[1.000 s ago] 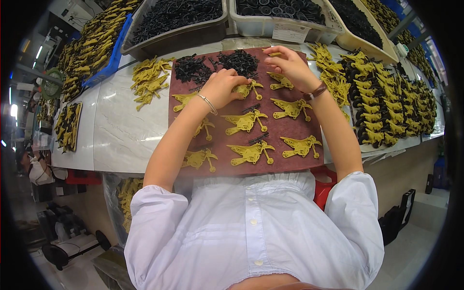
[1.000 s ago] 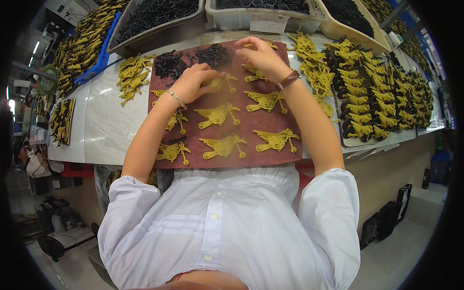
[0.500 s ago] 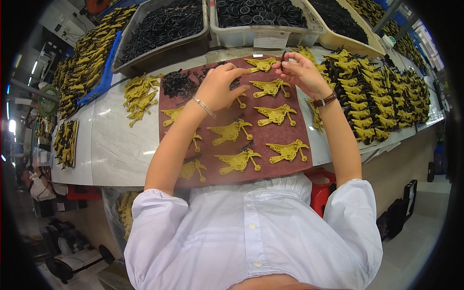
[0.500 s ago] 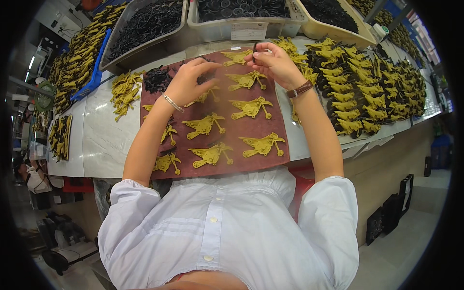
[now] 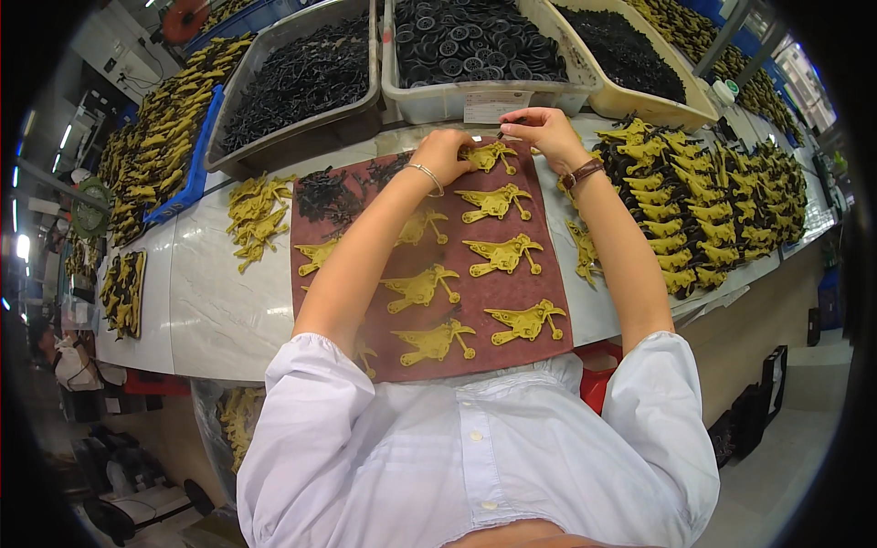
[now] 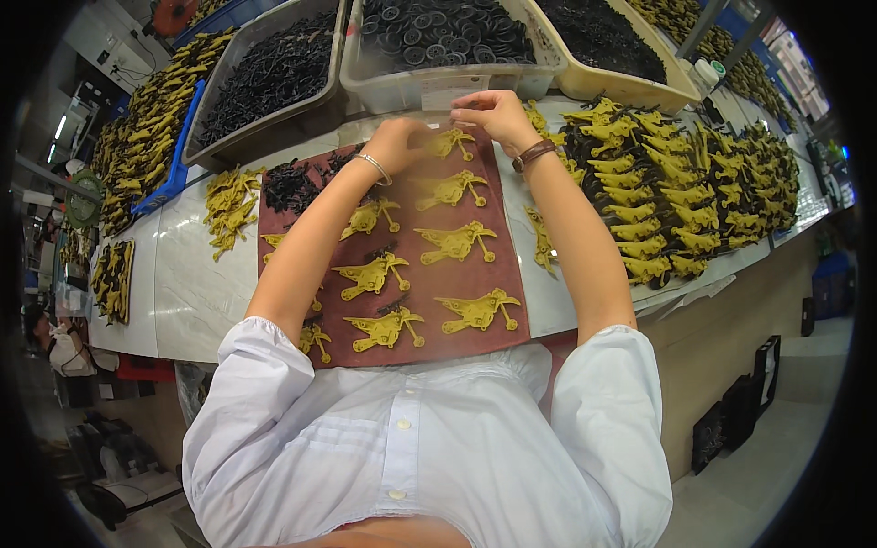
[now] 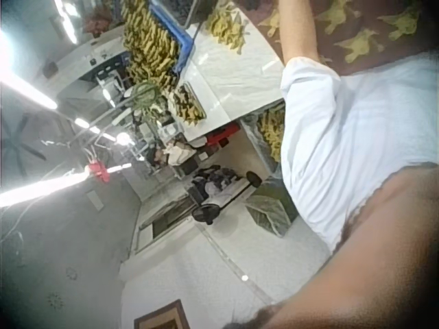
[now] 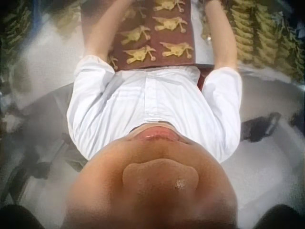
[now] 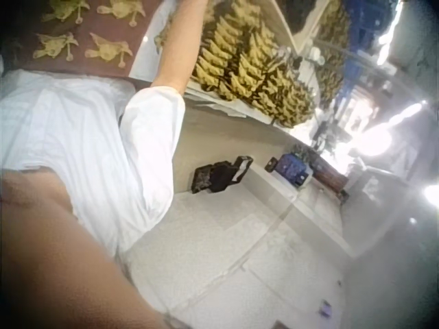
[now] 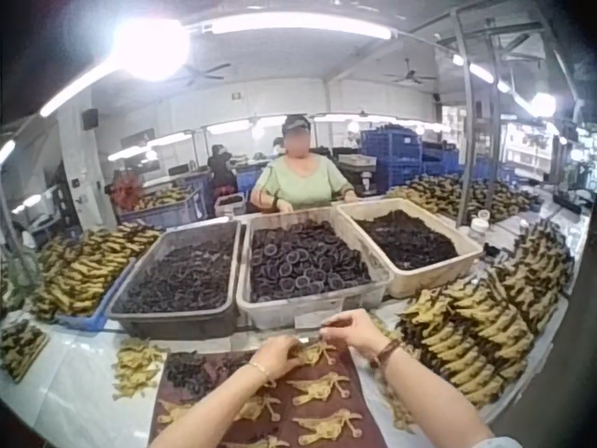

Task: The person arranges toy motorcycle frames on a work mat, attaches small black handlebar components to each frame by hand, and then snaps black wheels onto the motorcycle frames.

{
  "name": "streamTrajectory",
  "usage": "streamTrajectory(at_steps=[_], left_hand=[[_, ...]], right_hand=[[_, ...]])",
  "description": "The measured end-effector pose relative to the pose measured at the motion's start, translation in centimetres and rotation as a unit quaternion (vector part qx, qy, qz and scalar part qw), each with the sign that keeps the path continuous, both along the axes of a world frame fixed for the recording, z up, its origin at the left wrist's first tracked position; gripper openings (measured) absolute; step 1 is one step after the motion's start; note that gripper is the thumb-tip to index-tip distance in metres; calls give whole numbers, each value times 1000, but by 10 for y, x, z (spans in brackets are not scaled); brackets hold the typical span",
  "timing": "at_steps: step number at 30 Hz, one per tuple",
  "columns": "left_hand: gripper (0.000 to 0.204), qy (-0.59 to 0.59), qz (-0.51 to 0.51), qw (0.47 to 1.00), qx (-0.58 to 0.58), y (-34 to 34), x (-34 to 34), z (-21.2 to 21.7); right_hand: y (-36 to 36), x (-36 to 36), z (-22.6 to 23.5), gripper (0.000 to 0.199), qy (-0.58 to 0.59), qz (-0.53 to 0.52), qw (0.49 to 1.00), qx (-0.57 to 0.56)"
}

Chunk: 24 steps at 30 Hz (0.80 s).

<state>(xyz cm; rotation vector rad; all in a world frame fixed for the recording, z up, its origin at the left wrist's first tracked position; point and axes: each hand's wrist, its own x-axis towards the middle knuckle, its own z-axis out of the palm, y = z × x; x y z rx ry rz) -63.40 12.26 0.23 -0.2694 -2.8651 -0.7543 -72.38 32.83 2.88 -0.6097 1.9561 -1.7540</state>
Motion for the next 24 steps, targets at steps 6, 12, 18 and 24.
streamTrajectory(at_steps=[6, 12, 18, 24], left_hand=[[26, 0, 2, 999, 36, -1, 1, -3], [31, 28, 21, 999, 36, 3, 1, -12], [24, 36, 19, 999, 26, 0, -1, -16], [27, 36, 13, 999, 15, 1, 1, -18]], right_hand=[[-13, -12, -4, 19, -90, 18, 996, -6], [-19, -41, -14, 19, 98, 109, 981, 128], [-26, -51, -22, 17, 153, 169, 955, 190], [-24, -59, -26, 21, 160, 207, 945, 196]])
